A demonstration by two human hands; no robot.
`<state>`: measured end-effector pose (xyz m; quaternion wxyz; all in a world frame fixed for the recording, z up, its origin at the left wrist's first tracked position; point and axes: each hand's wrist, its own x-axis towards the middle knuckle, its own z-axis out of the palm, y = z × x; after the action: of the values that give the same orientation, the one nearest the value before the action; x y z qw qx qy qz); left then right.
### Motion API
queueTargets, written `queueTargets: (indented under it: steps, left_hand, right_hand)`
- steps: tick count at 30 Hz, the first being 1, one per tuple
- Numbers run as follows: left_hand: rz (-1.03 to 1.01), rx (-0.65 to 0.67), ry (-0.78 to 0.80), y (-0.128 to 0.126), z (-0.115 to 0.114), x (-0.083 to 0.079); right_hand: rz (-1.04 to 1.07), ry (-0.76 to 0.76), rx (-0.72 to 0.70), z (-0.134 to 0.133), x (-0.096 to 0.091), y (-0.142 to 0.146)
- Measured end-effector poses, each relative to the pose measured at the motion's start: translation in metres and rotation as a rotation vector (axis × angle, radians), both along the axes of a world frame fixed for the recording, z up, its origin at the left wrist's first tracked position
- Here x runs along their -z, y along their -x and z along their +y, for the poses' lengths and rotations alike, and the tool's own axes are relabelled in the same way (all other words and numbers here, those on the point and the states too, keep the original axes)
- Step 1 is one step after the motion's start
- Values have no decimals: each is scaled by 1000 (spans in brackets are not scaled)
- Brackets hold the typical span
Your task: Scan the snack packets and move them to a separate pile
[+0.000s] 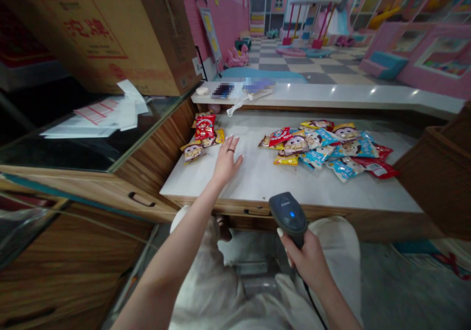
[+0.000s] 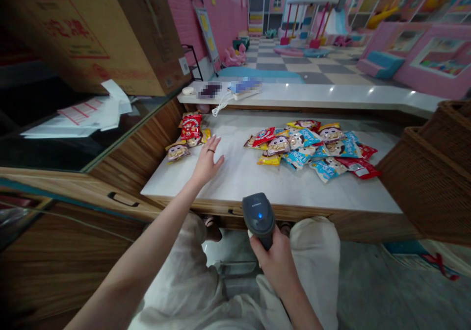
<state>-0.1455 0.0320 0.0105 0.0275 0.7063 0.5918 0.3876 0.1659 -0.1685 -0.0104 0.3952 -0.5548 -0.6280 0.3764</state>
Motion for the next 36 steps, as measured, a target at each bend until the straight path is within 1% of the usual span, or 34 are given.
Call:
queueTargets:
  steps: [3,5,6,8,10,12,14,16,19,21,23,25,27,29,31,33,36]
  left_hand:
    - [84,-287,79,62,-26,4]
    - [115,-411,135,95,-32,6]
    - [122,-431,159,109,-32,6]
    - [119,-399,185,128,-29,8]
    - [99,-340,169,136,-26,10]
    - [63,-313,124,137,-29,13]
    - [-1,-320,74,131,-37,14]
    - [-121,-345,29,121,-51,15]
    - [-392,-367,-42,97,-69,13]
    - [-629,-312,-57,76,-75,11]
    - [-912,-201,5,52,-75,10]
    - [-1171,-98,129,28,-72,9]
    - [-1332,-37,261,6,-68,8]
    - [-1410,-1,355,-12,-63,8]
    - [-1440,26,398,-24,-60,9]
    - [-1433,32,398,-31,-58,11]
    - [-1368,35,361,-36,-59,13]
  right_hand:
    - [31,37,-37,-1,-4,7]
    - [41,38,-44,-2,-7,12]
    - [45,36,-46,-2,-9,14]
    - [48,38,-53,-3,-11,17]
    - [42,45,-61,-3,-12,19]
    - [40,54,-64,-3,-13,20]
    - [46,64,-71,-3,-13,19]
    - [52,65,-76,-4,-12,18]
    - [55,54,-76,-4,-13,18]
    - [57,52,-76,-4,-13,19]
    - [58,58,-76,-4,-14,21]
    - [61,63,-75,-3,-15,23]
    - [61,61,-71,-3,-16,24]
    - [55,61,-67,-2,-16,24]
    - [51,60,-69,-1,-16,25]
    - [52,56,-72,1,-17,25]
    - [61,43,-70,4,-22,29]
